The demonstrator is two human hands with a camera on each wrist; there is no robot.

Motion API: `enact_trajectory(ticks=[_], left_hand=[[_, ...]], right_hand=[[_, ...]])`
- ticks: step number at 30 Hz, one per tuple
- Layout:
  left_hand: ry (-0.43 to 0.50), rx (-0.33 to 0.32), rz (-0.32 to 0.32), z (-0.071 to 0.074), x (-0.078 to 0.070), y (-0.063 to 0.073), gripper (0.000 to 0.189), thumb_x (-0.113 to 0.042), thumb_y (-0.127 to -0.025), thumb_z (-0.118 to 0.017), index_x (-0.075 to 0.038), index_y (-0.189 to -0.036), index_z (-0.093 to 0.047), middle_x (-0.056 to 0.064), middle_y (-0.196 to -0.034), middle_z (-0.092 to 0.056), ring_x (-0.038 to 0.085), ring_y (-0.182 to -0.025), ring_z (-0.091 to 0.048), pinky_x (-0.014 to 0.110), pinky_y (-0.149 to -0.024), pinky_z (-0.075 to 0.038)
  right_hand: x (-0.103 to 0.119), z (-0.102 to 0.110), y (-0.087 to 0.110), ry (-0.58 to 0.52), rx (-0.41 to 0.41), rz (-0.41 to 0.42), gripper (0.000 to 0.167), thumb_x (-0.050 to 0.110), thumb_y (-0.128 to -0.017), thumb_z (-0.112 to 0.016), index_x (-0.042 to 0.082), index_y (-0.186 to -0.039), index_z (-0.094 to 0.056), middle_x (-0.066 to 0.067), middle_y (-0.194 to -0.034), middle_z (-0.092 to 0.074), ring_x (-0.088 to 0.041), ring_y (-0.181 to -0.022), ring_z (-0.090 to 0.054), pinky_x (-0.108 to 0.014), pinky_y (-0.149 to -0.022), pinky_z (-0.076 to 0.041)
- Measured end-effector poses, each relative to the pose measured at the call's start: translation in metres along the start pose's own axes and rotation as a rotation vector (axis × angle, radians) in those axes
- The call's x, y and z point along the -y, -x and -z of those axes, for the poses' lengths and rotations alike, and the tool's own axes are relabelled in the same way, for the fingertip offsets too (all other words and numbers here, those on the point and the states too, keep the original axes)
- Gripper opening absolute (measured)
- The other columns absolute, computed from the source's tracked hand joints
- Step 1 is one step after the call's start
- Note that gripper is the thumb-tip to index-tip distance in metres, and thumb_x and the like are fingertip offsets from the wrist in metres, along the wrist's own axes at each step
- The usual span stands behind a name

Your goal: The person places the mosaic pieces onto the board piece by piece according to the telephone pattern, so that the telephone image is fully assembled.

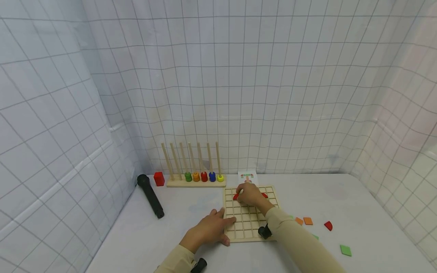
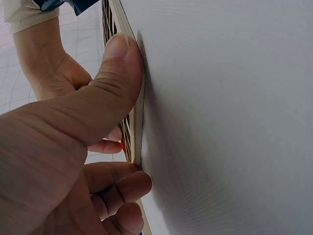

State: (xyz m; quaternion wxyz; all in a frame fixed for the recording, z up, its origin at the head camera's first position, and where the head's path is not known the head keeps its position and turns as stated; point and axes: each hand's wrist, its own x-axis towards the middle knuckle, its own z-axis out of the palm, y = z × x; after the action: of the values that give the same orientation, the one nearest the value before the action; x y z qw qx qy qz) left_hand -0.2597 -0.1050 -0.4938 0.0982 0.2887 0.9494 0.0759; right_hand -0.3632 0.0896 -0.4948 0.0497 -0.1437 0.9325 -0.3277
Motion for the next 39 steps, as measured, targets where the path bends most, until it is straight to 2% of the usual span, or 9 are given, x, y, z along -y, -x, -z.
enact_trajectory(ticks=[8,13,18,21,25,26,31,36,39], left_hand=[[-0.001,-0.003,-0.002,0.0,0.0,0.001,0.08,-0.052,-0.073,-0.082,-0.031,-0.146,-0.058,0.023,-0.153,-0.047,0.036,-0.129,-0.051,0.047,-0.097,-0.051],[-0.007,-0.006,-0.008,-0.001,0.001,0.0,0.08,-0.053,-0.073,-0.081,-0.031,-0.146,-0.057,0.024,-0.153,-0.047,0.036,-0.128,-0.051,0.046,-0.096,-0.051],[-0.007,0.001,-0.001,-0.003,0.001,-0.002,0.08,-0.053,-0.073,-0.081,-0.031,-0.146,-0.058,0.024,-0.152,-0.047,0.035,-0.126,-0.052,0.046,-0.096,-0.051],[-0.003,0.011,0.007,-0.003,0.002,-0.003,0.08,-0.053,-0.074,-0.081,-0.032,-0.146,-0.057,0.023,-0.153,-0.047,0.035,-0.127,-0.052,0.046,-0.096,-0.051],[0.005,0.018,0.025,-0.002,0.003,-0.002,0.079,-0.052,-0.074,-0.082,-0.034,-0.146,-0.057,0.022,-0.154,-0.046,0.034,-0.127,-0.05,0.046,-0.097,-0.05],[0.005,0.018,0.03,-0.002,0.003,-0.002,0.079,-0.052,-0.074,-0.083,-0.034,-0.146,-0.057,0.022,-0.154,-0.046,0.034,-0.127,-0.05,0.046,-0.097,-0.05],[0.03,0.026,0.049,-0.002,0.004,-0.002,0.079,-0.05,-0.074,-0.084,-0.034,-0.146,-0.057,0.021,-0.155,-0.044,0.033,-0.129,-0.048,0.047,-0.1,-0.048],[0.045,0.031,0.035,-0.004,0.003,-0.004,0.08,-0.051,-0.074,-0.083,-0.034,-0.148,-0.055,0.022,-0.156,-0.043,0.035,-0.134,-0.046,0.048,-0.102,-0.047],[0.041,0.025,0.033,-0.003,0.003,-0.003,0.081,-0.05,-0.074,-0.083,-0.033,-0.148,-0.055,0.022,-0.156,-0.043,0.038,-0.136,-0.045,0.049,-0.103,-0.047]], right_hand=[[0.0,-0.001,0.0,0.007,-0.001,0.015,0.017,0.001,-0.083,-0.077,0.006,-0.099,-0.074,-0.005,-0.096,-0.07,-0.017,-0.072,-0.054,-0.03,-0.065,-0.045],[-0.002,0.001,0.0,-0.011,-0.001,0.001,0.025,0.003,-0.084,-0.076,0.005,-0.109,-0.073,-0.007,-0.101,-0.07,-0.019,-0.076,-0.058,-0.033,-0.066,-0.047],[-0.007,0.015,0.009,-0.194,0.007,-0.012,0.039,0.009,-0.091,-0.071,0.002,-0.13,-0.066,-0.015,-0.109,-0.067,-0.022,-0.086,-0.063,-0.04,-0.073,-0.054],[-0.015,0.036,0.022,-0.405,-0.001,-0.015,0.041,0.012,-0.096,-0.068,0.002,-0.135,-0.062,-0.021,-0.12,-0.064,-0.018,-0.072,-0.055,-0.037,-0.065,-0.048],[-0.034,0.072,0.045,-0.65,-0.039,-0.022,0.045,0.016,-0.1,-0.066,0.002,-0.142,-0.055,-0.016,-0.113,-0.064,-0.013,-0.06,-0.04,-0.031,-0.054,-0.034],[-0.04,0.081,0.053,-0.695,-0.053,-0.028,0.047,0.017,-0.1,-0.065,0.002,-0.143,-0.053,-0.013,-0.104,-0.062,-0.012,-0.059,-0.038,-0.03,-0.053,-0.031],[-0.075,0.111,0.094,-0.732,-0.145,-0.076,0.053,0.024,-0.102,-0.065,0.001,-0.146,-0.047,0.002,-0.097,-0.056,-0.01,-0.066,-0.043,-0.025,-0.054,-0.034],[-0.11,0.119,0.126,-0.706,-0.164,-0.18,0.054,0.025,-0.101,-0.066,0.002,-0.146,-0.047,0.003,-0.095,-0.054,-0.01,-0.068,-0.044,-0.025,-0.056,-0.037],[-0.123,0.121,0.137,-0.694,-0.166,-0.202,0.058,0.026,-0.101,-0.067,0.001,-0.148,-0.046,0.003,-0.096,-0.053,-0.01,-0.069,-0.045,-0.025,-0.056,-0.038]])
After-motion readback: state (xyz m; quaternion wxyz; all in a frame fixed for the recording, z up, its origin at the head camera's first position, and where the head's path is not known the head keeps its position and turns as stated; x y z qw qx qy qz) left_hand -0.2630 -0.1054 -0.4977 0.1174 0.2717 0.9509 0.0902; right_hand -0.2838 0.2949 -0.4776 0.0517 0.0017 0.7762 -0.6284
